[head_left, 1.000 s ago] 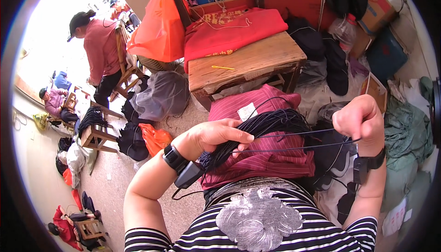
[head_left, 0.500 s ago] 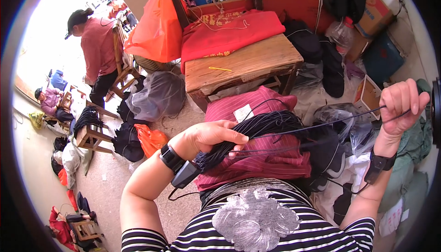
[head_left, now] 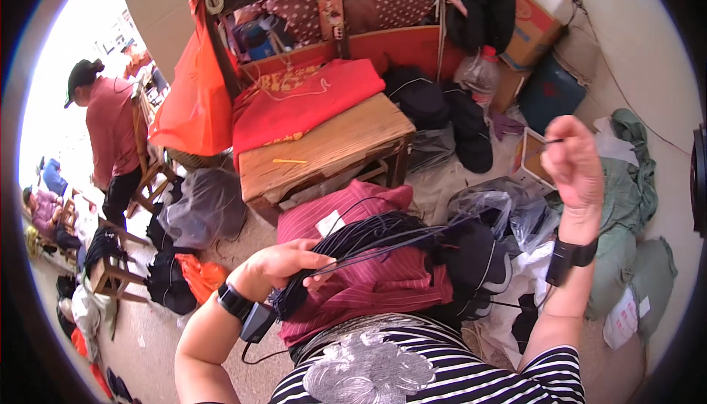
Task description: Assembling a shoe upper by threading a string or lace through pre-cut holes using a lacing tool.
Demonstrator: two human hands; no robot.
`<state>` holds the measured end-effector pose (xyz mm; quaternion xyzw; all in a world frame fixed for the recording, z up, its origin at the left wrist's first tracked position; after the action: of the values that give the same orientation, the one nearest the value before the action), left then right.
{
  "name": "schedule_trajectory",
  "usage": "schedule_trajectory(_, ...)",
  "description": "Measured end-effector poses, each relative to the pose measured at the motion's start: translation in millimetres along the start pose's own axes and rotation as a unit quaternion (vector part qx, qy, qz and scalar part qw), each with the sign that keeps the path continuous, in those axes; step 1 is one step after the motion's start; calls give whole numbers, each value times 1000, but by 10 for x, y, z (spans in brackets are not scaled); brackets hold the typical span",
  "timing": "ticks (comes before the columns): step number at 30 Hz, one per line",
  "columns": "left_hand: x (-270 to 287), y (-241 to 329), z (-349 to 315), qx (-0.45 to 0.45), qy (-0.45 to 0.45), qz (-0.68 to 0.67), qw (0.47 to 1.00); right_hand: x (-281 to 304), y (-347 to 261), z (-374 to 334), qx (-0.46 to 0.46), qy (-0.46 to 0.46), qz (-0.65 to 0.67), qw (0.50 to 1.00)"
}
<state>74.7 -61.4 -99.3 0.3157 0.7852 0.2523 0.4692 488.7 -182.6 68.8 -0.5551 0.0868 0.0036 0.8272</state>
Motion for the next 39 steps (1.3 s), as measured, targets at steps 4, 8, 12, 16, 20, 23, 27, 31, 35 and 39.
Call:
schedule_trajectory(4,-54,26,-35,10,23,-25,999,-151,290,-1,-126,9,-260,957)
schedule_trajectory(8,-140,80,-75,5,4,-79,997,-159,570,-149,-236,-32,-320,917)
schedule_trajectory(12,-74,50,-66,10,31,-87,996,-82,709,-224,-245,-34,-320,915)
schedule_trajectory(16,60,-88,-33,18,106,-34,994,-110,1142,-375,-295,-76,-239,922)
schedule_trajectory(20,-87,-79,74,22,233,114,966,-208,1179,-457,-206,-107,-385,893)
schedule_trajectory(23,-65,-155,59,-45,287,302,908,-225,1044,-411,-174,-25,-344,922)
schedule_trajectory(27,-326,41,95,-202,356,496,766,-378,754,-284,-159,23,-293,942)
schedule_trajectory(31,-623,296,162,-344,364,550,668,-509,577,-221,-95,40,-222,970)
schedule_trajectory(35,-860,462,372,-342,265,477,765,-657,512,-142,-98,40,-158,982)
schedule_trajectory(39,-1055,507,552,-278,142,182,932,-766,476,-78,-123,23,-92,988)
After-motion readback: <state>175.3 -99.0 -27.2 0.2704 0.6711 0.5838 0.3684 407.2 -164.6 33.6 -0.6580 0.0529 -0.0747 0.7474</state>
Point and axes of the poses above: each hand's wrist, its own z-axis towards the middle knuckle, its own x-axis out of the back of the hand, y = z × x, the point moved 4 cm from there along z, towards the middle knuckle
